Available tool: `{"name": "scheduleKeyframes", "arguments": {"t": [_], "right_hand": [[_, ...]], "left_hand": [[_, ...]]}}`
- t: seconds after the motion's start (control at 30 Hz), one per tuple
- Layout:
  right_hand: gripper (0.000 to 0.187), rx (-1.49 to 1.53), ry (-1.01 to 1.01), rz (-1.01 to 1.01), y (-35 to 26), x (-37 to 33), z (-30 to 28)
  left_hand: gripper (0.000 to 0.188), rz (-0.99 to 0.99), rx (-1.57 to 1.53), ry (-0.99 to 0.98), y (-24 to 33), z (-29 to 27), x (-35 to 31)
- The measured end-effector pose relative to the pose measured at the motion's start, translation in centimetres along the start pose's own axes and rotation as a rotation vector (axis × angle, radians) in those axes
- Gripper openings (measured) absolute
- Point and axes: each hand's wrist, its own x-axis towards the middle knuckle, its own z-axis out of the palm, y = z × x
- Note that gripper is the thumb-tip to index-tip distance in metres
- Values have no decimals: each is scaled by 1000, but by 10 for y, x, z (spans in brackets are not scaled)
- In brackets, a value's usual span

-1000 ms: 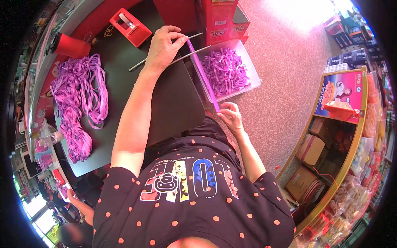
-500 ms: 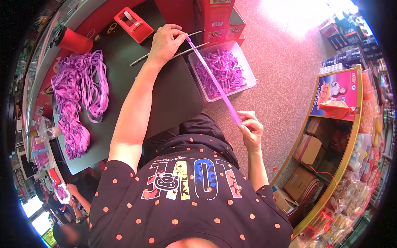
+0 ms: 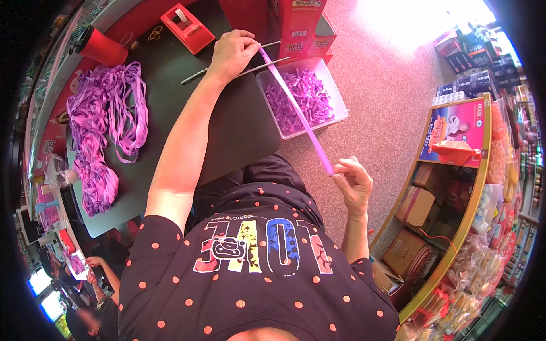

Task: Tying purple ribbons into bows using metal rods as a template.

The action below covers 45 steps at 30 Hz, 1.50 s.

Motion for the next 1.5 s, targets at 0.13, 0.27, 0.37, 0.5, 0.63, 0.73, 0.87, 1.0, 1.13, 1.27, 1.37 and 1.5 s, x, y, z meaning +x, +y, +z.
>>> {"name": "scheduleKeyframes", "arguments": {"t": [0.13,0.27,0.37,0.5,0.63,0.73,0.87,1.0,1.13,1.27,1.37,1.5], "right_hand": [[33,-3,-138,-254,-22,17,5],[30,89,-231,-415,-68,51,23],[22,145,-232,-185,-90,73,27],[18,62,-235,-49,-79,61,10],[18,136,-63,91,-40,24,-4],[17,309,160,193,-8,3,6],[18,766,246,325,38,-11,10],[18,583,228,243,51,-22,16],[22,565,150,58,37,-19,14],[22,438,50,-106,-3,-1,17],[16,276,-52,-264,-37,26,18],[20,146,-316,-535,-74,83,20]], "left_hand": [[20,-31,60,-72,5,-4,2],[20,-22,64,-58,6,-4,1],[21,-10,45,-42,5,-4,0],[20,-16,33,-28,4,-2,-3],[20,-10,37,-50,4,-3,-1],[21,4,49,-59,4,-4,0],[21,-16,49,-69,5,-4,1],[21,-11,53,-64,6,-4,1],[21,-11,49,-64,4,-2,0],[21,-9,54,-60,4,-3,0],[22,-3,59,-61,5,-3,0],[21,-7,52,-54,4,-5,0]]}}
